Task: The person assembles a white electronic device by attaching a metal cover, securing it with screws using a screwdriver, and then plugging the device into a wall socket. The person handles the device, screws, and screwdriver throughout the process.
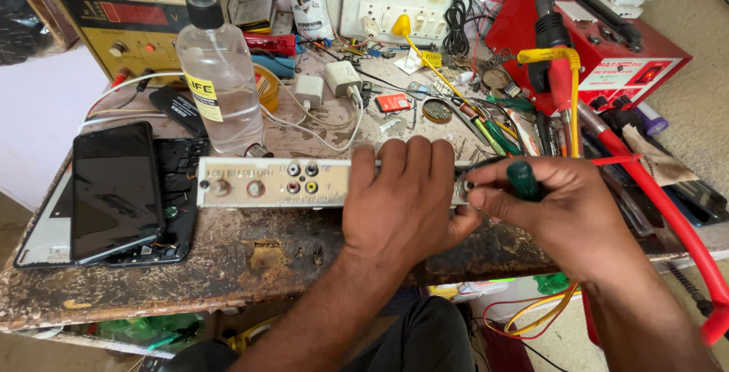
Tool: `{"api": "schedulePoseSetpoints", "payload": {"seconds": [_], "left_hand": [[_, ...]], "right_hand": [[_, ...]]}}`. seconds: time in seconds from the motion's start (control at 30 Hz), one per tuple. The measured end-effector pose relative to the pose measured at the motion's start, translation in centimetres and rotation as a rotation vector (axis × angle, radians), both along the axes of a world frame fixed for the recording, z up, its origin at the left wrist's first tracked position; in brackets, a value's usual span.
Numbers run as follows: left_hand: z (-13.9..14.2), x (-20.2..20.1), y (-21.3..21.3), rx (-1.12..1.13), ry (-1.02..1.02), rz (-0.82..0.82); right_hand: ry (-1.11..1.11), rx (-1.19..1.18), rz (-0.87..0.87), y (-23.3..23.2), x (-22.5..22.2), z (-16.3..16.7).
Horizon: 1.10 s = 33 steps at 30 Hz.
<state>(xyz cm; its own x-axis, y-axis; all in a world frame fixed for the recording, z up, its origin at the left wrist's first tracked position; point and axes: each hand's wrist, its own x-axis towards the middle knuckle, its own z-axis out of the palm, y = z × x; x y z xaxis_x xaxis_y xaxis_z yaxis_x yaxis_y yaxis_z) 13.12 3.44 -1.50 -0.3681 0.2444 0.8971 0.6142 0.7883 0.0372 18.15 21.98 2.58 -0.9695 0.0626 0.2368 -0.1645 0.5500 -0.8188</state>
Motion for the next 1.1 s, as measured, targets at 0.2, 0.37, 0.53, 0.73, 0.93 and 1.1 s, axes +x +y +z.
{"api": "schedulePoseSetpoints", "payload": {"seconds": [0.2, 0.37, 0.53, 0.73, 0.93, 1.1], "left_hand": [[0.7, -2.0, 0.4, -0.031, -0.073, -0.023], [0.9, -2.4, 0.7, -0.024, -0.112, -0.037], [1.0, -2.3, 0.6, -0.047, -0.144, -0.034], [1.1, -2.2, 0.5, -0.046, -0.120, -0.007], [1.0, -2.2, 0.5, -0.040, -0.132, -0.020], [1.0, -2.2, 0.6, -0.047, -0.138, -0.006]], "right_hand": [[-0.024, -0.241, 0.013, 1.3, -2.3, -0.6], [0.036, -0.140, 0.031, 1.7, 0.0, -0.3], [0.507, -0.451, 0.225, 2.5, 2.4, 0.5], [0.663, -0.200, 0.011, 2.5, 1.3, 2.3], [0.741, -0.008, 0.063, 1.2, 1.0, 2.0], [0.747, 0.020, 0.086, 1.6, 0.5, 1.5]]}}
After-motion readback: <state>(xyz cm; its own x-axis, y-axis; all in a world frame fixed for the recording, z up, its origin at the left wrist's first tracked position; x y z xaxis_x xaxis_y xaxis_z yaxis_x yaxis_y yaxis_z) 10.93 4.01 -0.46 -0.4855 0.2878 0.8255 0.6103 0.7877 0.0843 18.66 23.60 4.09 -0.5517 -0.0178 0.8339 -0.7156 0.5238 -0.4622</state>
